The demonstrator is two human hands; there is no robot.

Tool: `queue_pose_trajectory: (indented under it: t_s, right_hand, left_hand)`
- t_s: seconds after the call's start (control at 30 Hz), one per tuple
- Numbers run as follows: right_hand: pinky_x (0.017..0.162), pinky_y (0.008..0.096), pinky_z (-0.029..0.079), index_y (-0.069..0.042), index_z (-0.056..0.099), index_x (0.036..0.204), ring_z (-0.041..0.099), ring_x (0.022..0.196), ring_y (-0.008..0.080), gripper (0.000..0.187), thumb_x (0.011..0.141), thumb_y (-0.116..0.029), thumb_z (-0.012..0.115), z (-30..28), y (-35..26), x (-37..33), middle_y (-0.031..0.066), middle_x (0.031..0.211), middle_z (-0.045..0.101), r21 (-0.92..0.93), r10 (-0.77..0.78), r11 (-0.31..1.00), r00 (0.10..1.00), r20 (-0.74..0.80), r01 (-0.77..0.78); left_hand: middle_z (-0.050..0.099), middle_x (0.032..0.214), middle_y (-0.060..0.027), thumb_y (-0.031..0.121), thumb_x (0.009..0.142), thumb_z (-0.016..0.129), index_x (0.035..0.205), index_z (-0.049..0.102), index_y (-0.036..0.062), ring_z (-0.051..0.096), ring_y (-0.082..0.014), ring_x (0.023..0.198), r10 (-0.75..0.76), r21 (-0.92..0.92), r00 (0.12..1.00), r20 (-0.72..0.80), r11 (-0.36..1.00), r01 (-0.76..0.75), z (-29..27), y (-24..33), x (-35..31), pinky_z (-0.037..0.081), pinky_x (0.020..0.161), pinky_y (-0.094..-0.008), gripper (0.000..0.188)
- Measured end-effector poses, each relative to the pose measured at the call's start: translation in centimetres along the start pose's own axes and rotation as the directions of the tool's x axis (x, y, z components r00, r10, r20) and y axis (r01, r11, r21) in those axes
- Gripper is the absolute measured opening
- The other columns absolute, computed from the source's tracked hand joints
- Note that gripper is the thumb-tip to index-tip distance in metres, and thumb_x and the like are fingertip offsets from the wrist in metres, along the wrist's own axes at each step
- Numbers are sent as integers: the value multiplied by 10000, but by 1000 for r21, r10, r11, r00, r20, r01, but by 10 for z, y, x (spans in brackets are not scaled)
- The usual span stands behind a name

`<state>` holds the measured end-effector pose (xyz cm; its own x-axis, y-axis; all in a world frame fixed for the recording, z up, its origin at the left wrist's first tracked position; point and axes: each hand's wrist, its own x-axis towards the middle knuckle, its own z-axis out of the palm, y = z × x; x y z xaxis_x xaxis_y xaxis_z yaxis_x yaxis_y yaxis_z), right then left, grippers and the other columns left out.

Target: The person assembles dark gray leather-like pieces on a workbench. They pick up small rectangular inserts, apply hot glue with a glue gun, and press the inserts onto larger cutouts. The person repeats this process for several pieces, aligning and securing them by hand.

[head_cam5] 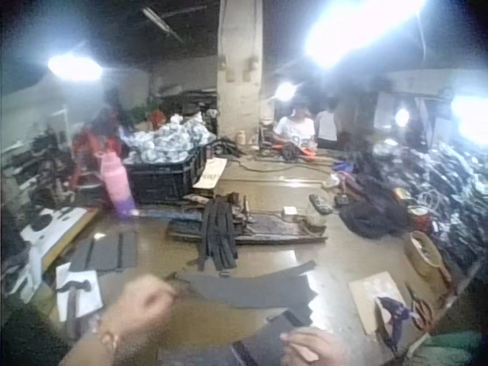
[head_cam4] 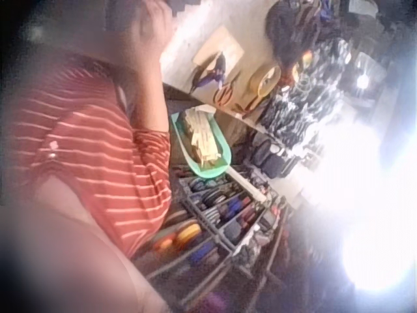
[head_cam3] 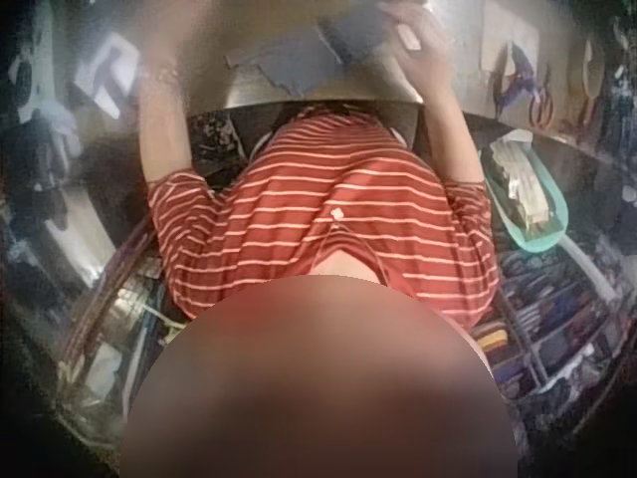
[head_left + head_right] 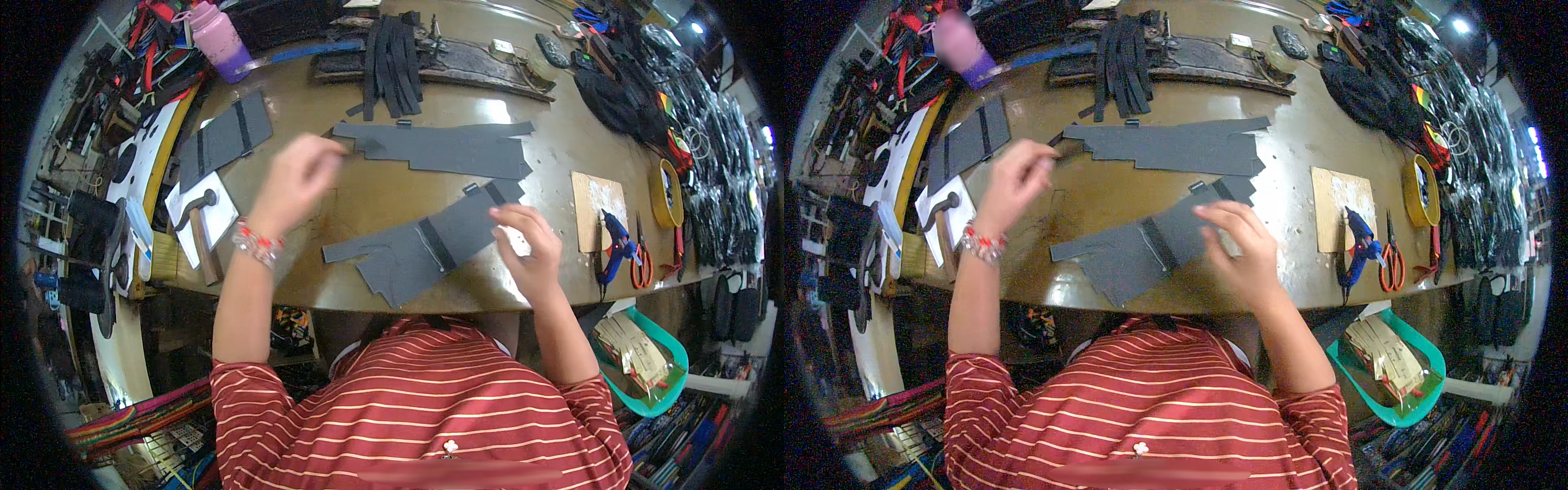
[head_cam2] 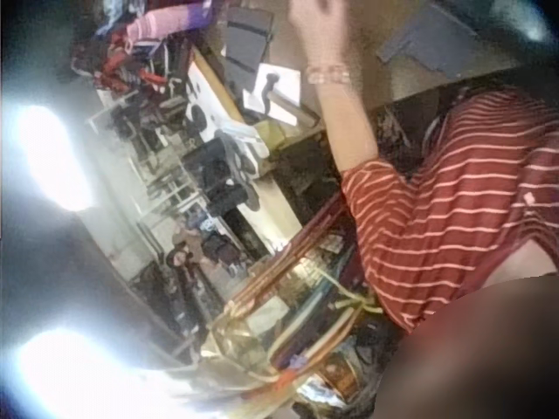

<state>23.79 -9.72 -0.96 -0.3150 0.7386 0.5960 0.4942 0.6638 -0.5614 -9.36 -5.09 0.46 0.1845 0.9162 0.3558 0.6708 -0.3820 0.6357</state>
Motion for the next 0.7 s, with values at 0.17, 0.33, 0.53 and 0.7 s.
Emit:
queue_pose_trajectory:
  t_s: [0.17,0.33,0.53,0.7]
  right_hand:
    - [771,331,509,-51,614,994,608,918,262,292,718,-30,709,8,-20,9,93,1048,598,134,-136,986,953,270,103]
    - [758,322,511,-58,614,996,601,873,254,241,757,-37,597,5,-16,-13,109,995,588,10,-253,964,896,364,267]
    - [724,324,522,-8,613,1009,613,826,239,299,714,-53,597,10,-1,-25,111,952,595,-52,-334,924,866,373,378]
    - [664,316,522,-3,619,967,616,763,227,275,697,-50,605,18,9,-34,105,928,594,-24,-391,910,874,289,415]
  left_hand:
    - [609,773,-50,127,844,641,902,650,34,588,-144,677,245,-364,878,411,927,-89,49,65,1,475,614,-274,109]
    - [629,768,-7,150,843,677,859,632,35,568,-48,605,5,-557,774,633,697,451,74,56,-3,483,542,-202,124]
    - [634,799,-17,140,850,669,927,627,10,588,-60,649,-54,-568,699,713,540,622,88,34,-5,503,588,-204,157]
    - [640,822,-37,124,856,657,969,624,-5,605,-69,692,-145,-561,772,619,606,564,92,28,-10,511,608,-206,175]
